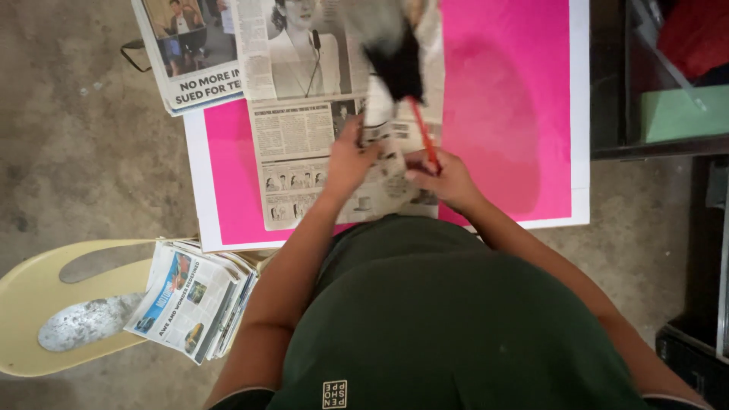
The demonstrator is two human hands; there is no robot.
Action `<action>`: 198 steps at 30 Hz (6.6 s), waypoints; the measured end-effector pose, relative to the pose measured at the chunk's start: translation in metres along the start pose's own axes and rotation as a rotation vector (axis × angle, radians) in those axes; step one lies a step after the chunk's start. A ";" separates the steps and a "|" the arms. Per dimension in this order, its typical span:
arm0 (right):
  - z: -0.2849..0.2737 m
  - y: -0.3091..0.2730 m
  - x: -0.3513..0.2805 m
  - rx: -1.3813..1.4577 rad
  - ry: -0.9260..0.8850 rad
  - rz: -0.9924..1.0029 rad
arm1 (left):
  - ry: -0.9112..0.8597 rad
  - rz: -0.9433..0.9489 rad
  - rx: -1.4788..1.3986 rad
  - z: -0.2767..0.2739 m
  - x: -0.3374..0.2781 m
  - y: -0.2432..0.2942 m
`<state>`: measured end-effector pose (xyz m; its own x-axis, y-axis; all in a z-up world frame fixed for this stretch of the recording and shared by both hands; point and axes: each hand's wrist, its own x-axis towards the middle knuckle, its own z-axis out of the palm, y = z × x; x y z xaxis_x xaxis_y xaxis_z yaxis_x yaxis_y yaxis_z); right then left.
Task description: Dusting off individual pages of old newspapers using a colorful feather duster on a table.
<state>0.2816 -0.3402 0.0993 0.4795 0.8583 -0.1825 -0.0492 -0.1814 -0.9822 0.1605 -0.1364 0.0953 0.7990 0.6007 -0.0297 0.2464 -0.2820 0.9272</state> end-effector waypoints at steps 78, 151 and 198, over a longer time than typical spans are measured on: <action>-0.197 0.102 -0.013 -0.760 0.832 -0.065 | 0.106 -0.395 -0.640 -0.151 0.050 -0.093; -0.198 0.117 -0.108 -0.974 0.984 0.305 | -0.032 0.002 -0.120 0.034 0.020 -0.123; -0.173 0.097 -0.098 -0.953 0.758 0.264 | -0.328 -0.117 0.167 0.070 0.023 -0.044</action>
<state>0.3811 -0.5253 0.0294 0.9517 0.3068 0.0136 0.2815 -0.8537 -0.4381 0.2061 -0.1625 0.0273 0.8863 0.3725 -0.2750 0.4111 -0.3600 0.8375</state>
